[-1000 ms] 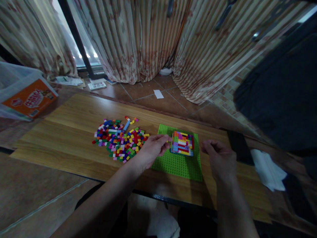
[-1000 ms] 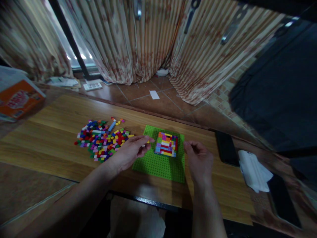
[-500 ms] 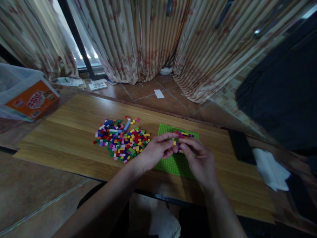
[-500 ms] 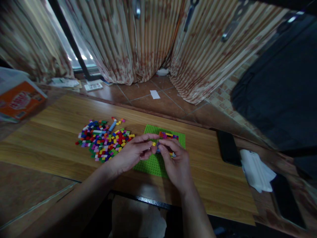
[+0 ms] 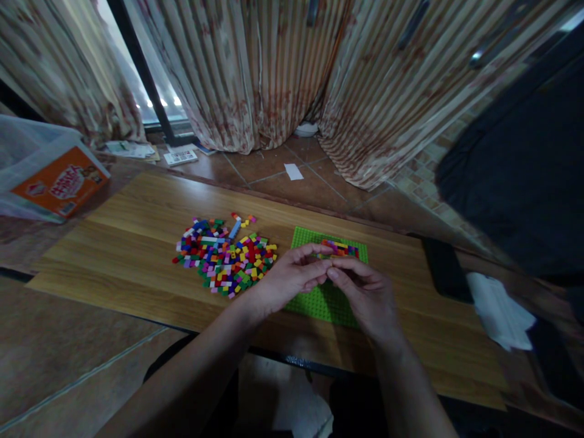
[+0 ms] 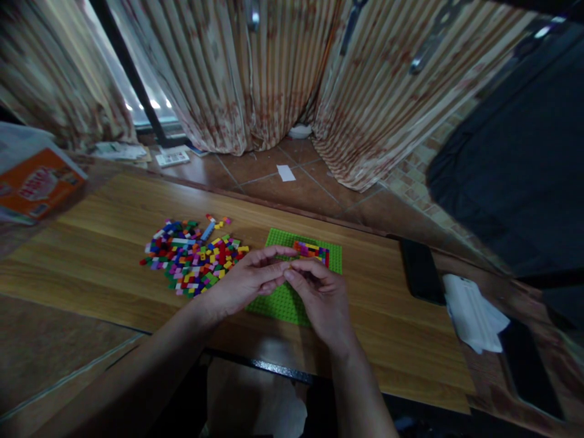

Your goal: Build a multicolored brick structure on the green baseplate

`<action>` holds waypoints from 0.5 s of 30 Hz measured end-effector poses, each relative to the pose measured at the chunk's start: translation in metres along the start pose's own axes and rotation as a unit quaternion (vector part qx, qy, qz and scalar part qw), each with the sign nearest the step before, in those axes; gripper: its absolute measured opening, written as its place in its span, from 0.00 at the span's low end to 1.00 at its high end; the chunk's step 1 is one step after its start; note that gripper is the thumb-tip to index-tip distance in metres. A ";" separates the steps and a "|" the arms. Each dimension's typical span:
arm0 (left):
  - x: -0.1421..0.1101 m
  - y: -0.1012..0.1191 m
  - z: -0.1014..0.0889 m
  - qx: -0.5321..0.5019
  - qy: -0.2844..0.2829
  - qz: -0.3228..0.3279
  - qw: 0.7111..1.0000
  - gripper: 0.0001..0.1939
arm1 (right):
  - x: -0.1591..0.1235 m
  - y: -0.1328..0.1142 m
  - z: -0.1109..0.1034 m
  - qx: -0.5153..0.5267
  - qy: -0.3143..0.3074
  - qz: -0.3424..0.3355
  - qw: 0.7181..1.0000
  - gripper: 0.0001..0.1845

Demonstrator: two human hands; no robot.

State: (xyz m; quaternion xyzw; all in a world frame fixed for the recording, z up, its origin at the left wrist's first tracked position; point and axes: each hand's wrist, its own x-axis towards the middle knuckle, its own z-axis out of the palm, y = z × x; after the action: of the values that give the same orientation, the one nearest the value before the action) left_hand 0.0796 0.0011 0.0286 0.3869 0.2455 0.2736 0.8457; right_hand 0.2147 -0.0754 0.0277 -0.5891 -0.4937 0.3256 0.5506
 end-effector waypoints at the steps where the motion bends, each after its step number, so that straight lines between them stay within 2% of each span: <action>1: 0.000 0.000 0.000 0.001 -0.001 0.002 1.000 0.22 | 0.000 0.000 0.000 0.005 -0.004 0.003 1.000 0.05; 5: 0.001 0.000 0.000 0.012 0.010 -0.010 1.000 0.17 | 0.001 -0.001 -0.005 0.006 -0.001 0.008 1.000 0.05; 11: 0.005 -0.001 -0.006 0.067 0.120 -0.044 0.990 0.10 | 0.005 0.002 -0.036 -0.061 0.160 0.021 0.985 0.10; 13: 0.006 -0.001 -0.008 0.075 0.136 -0.048 0.987 0.09 | 0.006 0.003 -0.045 -0.105 0.192 0.025 0.975 0.10; 15: 0.006 0.000 -0.008 0.082 0.135 -0.050 0.986 0.08 | 0.005 0.006 -0.050 -0.142 0.194 0.024 0.970 0.10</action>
State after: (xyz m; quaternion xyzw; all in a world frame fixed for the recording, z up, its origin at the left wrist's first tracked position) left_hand 0.0789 0.0090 0.0230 0.4016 0.3977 0.2598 0.7830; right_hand 0.2642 -0.0865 0.0321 -0.7247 -0.4041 0.1448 0.5390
